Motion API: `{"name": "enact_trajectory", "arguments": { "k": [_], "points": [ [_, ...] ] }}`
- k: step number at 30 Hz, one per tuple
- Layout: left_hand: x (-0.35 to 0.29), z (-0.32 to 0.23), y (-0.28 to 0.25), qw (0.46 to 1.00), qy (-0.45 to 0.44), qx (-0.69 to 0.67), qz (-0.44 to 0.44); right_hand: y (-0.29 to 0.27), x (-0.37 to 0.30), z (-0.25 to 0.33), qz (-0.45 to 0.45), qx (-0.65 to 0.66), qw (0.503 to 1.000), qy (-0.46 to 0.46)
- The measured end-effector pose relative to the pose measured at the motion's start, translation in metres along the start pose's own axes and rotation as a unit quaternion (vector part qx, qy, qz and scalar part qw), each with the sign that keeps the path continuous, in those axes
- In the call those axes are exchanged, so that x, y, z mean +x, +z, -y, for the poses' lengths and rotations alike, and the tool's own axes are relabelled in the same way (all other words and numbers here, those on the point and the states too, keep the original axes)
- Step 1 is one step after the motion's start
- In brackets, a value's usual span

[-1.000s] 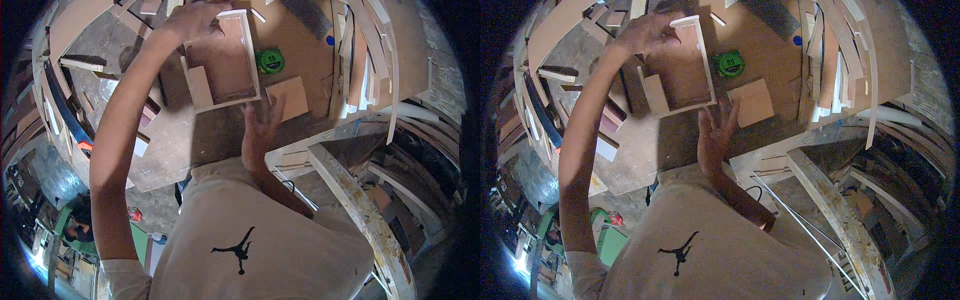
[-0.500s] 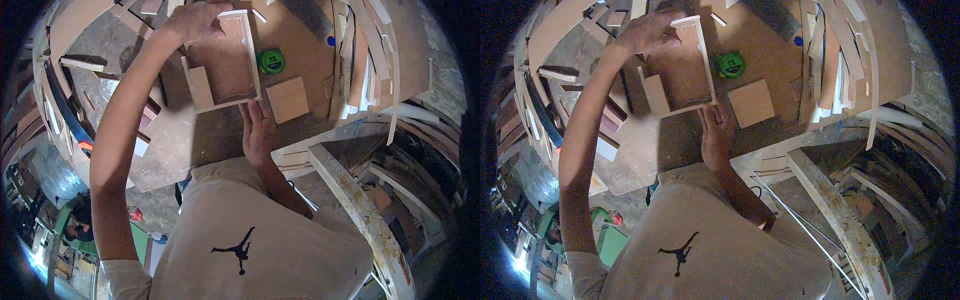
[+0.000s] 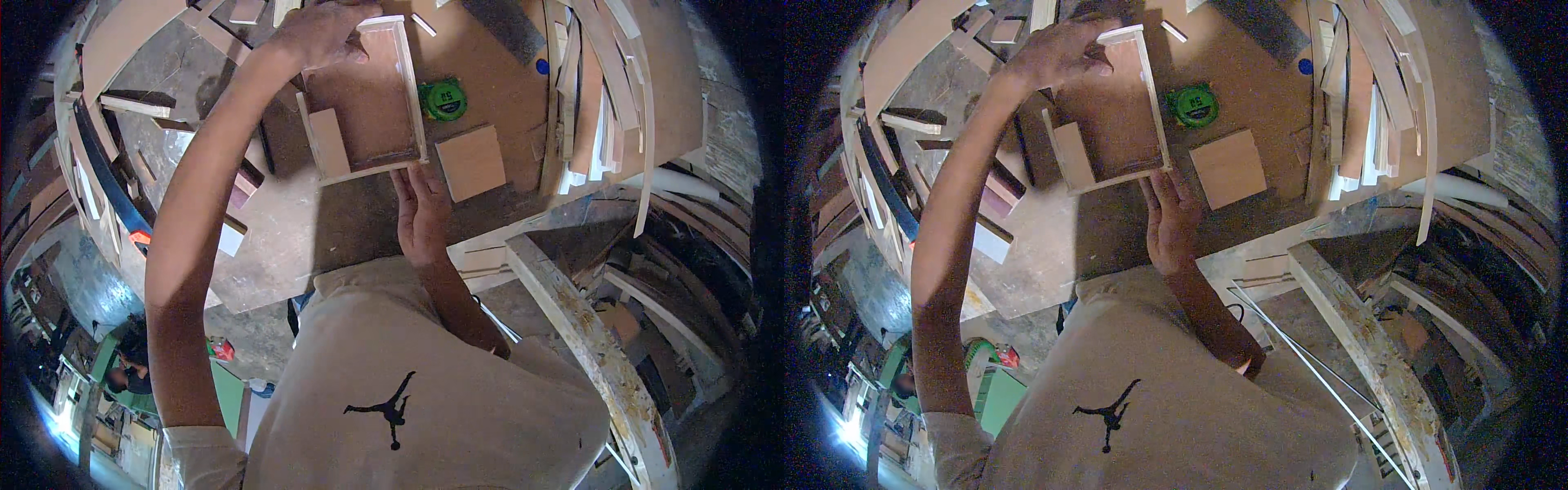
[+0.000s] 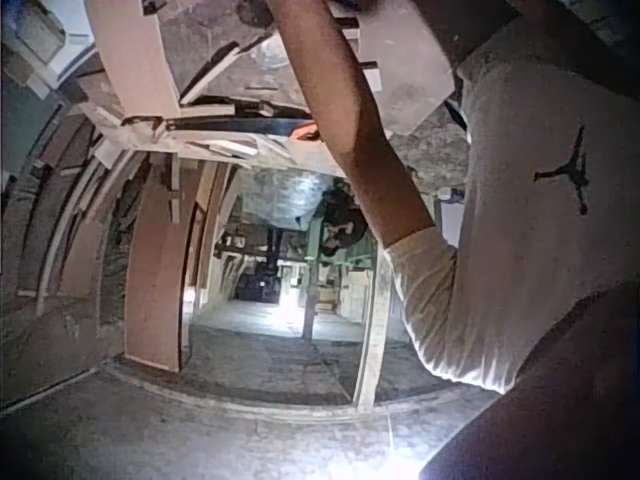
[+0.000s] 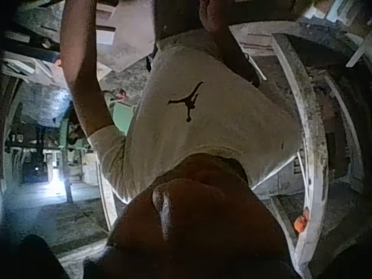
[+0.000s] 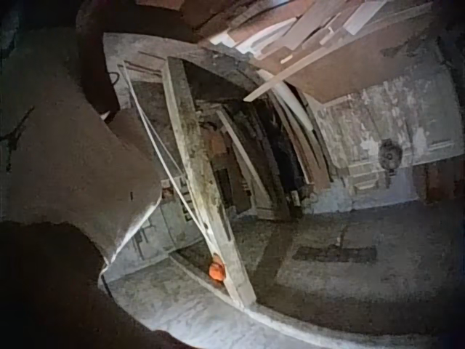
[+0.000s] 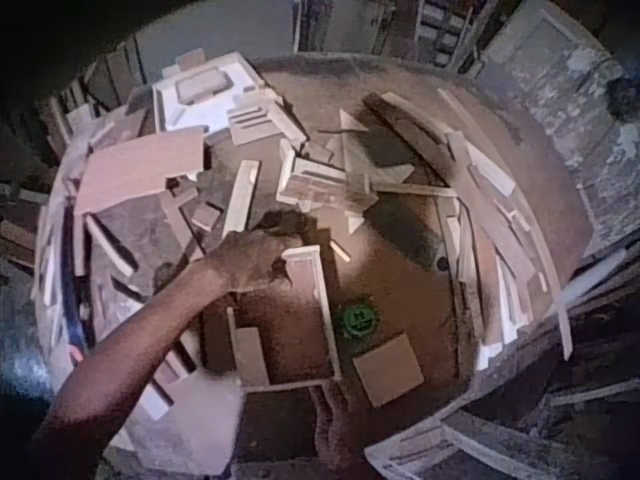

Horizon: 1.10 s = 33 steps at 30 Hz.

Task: The person assembles a small wooden box by applying glue to thin wooden strips and attaching them to a rectangular frame. They use a small tool to scrape excess glue from the joints and inspect the alignment of the pieces. The person handles multiple small wooden components, including a separate small block, and works on a cluttered workbench.

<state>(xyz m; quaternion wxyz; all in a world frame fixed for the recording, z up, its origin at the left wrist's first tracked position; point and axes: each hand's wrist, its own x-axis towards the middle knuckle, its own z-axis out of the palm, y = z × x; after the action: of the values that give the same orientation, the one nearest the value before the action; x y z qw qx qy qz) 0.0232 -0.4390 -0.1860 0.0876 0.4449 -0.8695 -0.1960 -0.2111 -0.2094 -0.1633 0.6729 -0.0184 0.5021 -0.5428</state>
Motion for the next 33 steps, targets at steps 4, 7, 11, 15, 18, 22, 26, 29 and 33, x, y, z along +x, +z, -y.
{"name": "enact_trajectory", "arguments": {
  "k": [4,7,11,15,18,22,26,29,33],
  "points": [
    [0.011,-0.022,-0.021,0.993,-0.035,-0.044,0.103,0.006,-0.002,0.001,-0.005,0.01,1.0,-0.022],
    [0.004,-0.004,-0.006,0.999,0.017,-0.022,0.026,-0.003,0.001,-0.002,-0.006,-0.004,1.0,-0.007],
    [0.004,-0.001,0.0,1.0,0.01,-0.011,0.012,-0.002,0.003,0.0,-0.003,0.0,1.0,0.001],
    [0.007,-0.016,-0.014,0.998,-0.026,-0.01,0.055,-0.004,0.003,0.0,-0.007,0.003,1.0,-0.005],
    [0.004,-0.009,-0.008,0.998,-0.033,-0.008,0.046,-0.004,0.002,0.001,0.003,-0.014,1.0,0.004],
    [0.001,-0.012,-0.005,1.0,-0.025,-0.009,-0.008,-0.004,0.003,0.002,-0.009,-0.019,0.999,0.027],
    [0.014,-0.032,-0.03,0.989,-0.06,-0.058,0.121,-0.001,0.0,0.005,-0.026,-0.093,0.995,-0.008],
    [0.014,-0.022,-0.023,0.994,-0.013,-0.062,0.087,-0.001,-0.004,0.005,-0.025,-0.276,0.953,-0.121],
    [-0.001,-0.005,-0.006,0.999,0.02,-0.023,-0.01,-0.019,-0.007,0.022,0.061,-0.553,0.76,-0.336]
  ]
}}
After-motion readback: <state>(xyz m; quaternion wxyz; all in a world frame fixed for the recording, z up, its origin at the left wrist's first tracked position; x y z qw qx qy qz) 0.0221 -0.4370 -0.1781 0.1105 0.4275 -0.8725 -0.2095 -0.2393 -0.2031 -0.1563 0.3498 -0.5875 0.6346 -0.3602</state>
